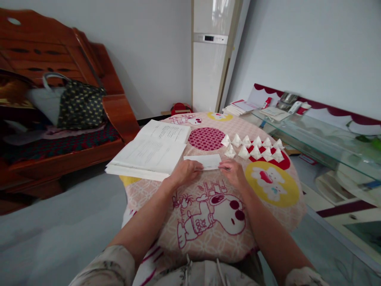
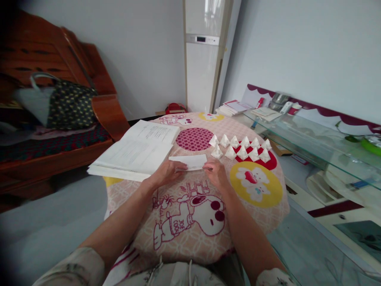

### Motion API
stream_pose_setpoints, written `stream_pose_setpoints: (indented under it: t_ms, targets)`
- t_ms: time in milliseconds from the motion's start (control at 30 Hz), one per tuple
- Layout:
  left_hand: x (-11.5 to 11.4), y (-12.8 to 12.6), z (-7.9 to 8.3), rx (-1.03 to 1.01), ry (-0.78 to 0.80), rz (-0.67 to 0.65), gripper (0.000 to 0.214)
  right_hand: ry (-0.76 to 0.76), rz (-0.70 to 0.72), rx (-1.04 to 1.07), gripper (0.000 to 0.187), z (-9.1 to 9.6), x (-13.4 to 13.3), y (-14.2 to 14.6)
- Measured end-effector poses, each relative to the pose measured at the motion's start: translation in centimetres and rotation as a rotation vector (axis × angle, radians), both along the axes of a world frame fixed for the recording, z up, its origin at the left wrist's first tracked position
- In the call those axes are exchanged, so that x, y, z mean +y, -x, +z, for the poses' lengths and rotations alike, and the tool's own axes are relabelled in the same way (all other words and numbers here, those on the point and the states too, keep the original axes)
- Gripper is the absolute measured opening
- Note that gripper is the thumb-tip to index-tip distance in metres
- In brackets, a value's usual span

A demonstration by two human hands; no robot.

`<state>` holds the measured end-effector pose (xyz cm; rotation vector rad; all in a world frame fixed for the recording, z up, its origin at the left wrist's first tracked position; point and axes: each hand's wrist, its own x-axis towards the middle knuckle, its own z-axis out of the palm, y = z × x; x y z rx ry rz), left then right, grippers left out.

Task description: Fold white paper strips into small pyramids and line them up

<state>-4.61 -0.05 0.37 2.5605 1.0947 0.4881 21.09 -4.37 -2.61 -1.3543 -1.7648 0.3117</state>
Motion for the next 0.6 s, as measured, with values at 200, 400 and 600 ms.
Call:
stream_pose_setpoints:
  t_ms: [200,400,600]
  targets:
    - [0.3,0.4,0.1,-0.047,-0.016,0.090,0.030,0.010,-0.049,0.107,0.013,1.4,-0.6,0.4]
    - [0.7,1.1,0.9,-0.448,0.148,0.264,0.019,0.090,-0.206,0.460,0.020,2.1,-0.9,0.5]
    - [0.5,1.2,1.6,-0.949,0.628,0.170,0.032,0.090,-0.164,0.942,0.025,2.3,-0.7,1.0]
